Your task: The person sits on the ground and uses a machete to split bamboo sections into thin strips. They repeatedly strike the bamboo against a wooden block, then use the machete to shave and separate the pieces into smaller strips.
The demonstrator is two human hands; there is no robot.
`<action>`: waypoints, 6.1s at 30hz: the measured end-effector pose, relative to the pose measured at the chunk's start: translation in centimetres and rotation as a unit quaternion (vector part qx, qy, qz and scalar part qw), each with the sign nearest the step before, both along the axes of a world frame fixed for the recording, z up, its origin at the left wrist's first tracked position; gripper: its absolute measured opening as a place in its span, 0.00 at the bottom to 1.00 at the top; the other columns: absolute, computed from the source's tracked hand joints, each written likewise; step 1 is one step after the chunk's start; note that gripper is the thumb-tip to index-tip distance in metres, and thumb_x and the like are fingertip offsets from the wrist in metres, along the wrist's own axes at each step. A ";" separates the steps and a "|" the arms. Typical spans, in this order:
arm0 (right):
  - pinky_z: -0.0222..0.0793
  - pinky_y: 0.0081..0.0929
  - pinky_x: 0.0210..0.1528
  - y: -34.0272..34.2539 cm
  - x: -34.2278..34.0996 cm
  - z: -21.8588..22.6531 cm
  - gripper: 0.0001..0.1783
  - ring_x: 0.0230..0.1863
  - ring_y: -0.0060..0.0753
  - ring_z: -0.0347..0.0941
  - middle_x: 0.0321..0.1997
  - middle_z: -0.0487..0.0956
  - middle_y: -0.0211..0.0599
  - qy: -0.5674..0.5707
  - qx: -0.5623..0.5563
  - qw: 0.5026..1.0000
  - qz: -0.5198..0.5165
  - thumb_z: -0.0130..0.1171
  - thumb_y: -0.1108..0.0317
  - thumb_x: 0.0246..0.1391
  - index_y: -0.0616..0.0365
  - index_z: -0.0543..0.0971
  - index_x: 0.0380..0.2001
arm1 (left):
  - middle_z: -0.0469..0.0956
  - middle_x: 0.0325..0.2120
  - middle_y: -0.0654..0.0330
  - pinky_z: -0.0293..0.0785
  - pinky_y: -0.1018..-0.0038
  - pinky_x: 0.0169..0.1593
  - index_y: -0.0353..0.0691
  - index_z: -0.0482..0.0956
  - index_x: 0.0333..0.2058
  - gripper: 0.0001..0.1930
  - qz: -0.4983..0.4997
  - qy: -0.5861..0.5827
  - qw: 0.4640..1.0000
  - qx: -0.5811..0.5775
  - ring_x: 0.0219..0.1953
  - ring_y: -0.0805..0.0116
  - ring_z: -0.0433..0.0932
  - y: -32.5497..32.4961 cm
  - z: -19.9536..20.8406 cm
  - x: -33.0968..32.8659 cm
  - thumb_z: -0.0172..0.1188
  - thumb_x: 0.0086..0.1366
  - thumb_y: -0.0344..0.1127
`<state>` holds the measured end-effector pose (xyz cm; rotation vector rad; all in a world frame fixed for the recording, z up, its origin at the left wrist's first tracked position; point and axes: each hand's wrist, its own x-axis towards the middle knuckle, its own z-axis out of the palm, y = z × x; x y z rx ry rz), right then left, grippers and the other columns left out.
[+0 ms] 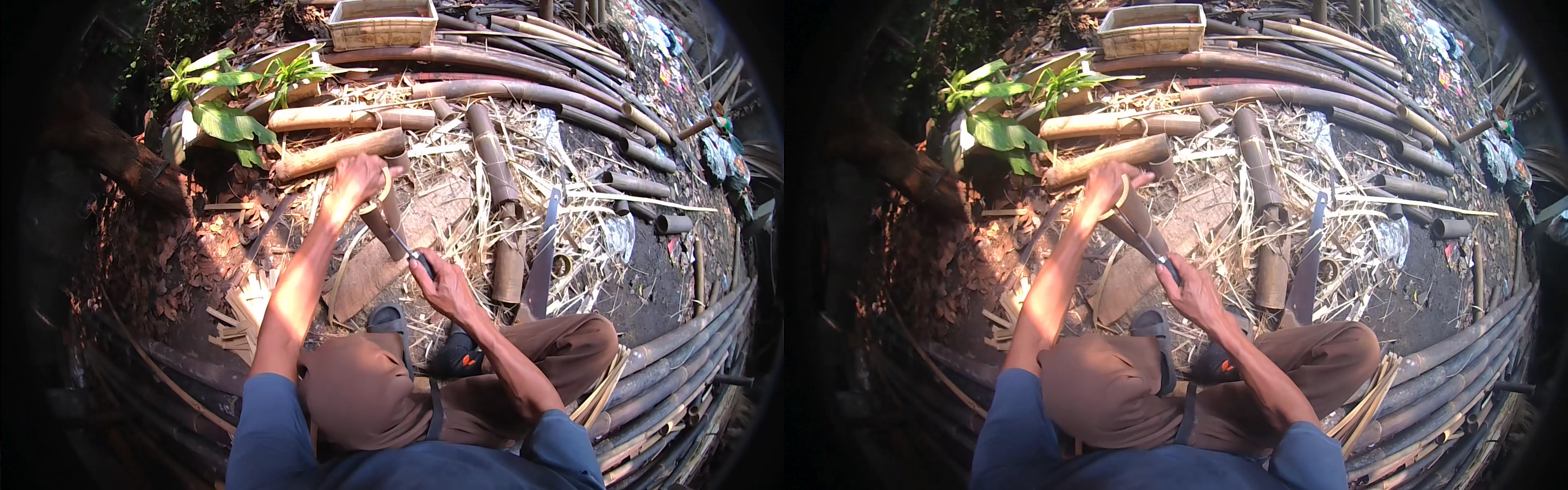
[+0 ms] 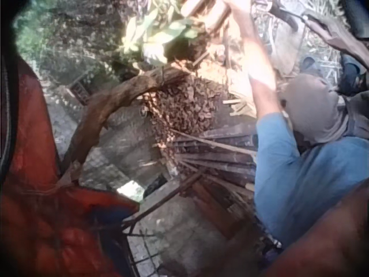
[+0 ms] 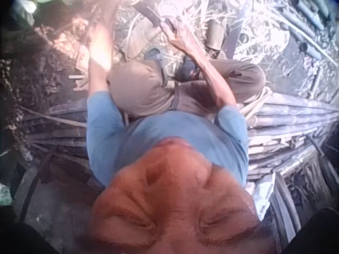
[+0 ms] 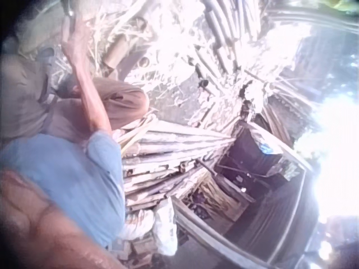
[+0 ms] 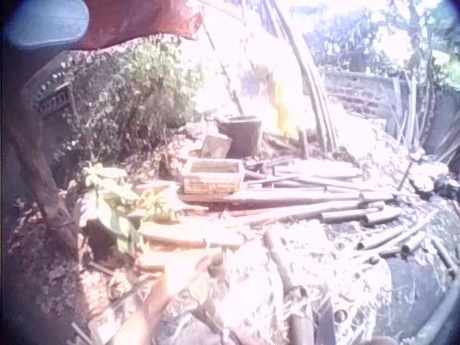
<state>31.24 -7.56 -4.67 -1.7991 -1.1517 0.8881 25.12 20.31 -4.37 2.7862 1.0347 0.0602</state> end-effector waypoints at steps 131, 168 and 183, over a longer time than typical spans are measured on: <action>0.68 0.53 0.34 -4.2 -5.5 -24.8 0.24 0.30 0.67 0.75 0.25 0.76 0.63 0.040 -0.118 0.977 -0.173 0.47 0.47 0.65 0.61 0.72 0.35 | 0.60 0.19 0.69 0.62 0.79 0.29 0.37 0.67 0.30 0.27 0.275 -0.679 0.676 -0.085 0.24 0.77 0.61 -11.7 -2.1 -5.3 0.42 0.74 0.58; 0.68 0.43 0.34 -2.0 -6.6 -11.9 0.24 0.29 0.51 0.76 0.26 0.77 0.55 0.147 -0.009 0.977 -0.152 0.49 0.48 0.64 0.62 0.73 0.44 | 0.61 0.20 0.66 0.59 0.80 0.27 0.39 0.64 0.29 0.22 0.170 -0.768 0.597 -0.160 0.23 0.77 0.59 -10.5 -0.6 -7.0 0.45 0.74 0.53; 0.66 0.45 0.21 -0.1 -6.8 -12.5 0.22 0.15 0.48 0.70 0.14 0.73 0.46 0.104 -0.018 0.992 -0.066 0.49 0.48 0.64 0.59 0.74 0.34 | 0.57 0.20 0.68 0.56 0.80 0.26 0.42 0.60 0.26 0.24 0.197 -0.746 0.629 -0.091 0.22 0.78 0.56 -13.0 -1.2 -5.8 0.42 0.74 0.56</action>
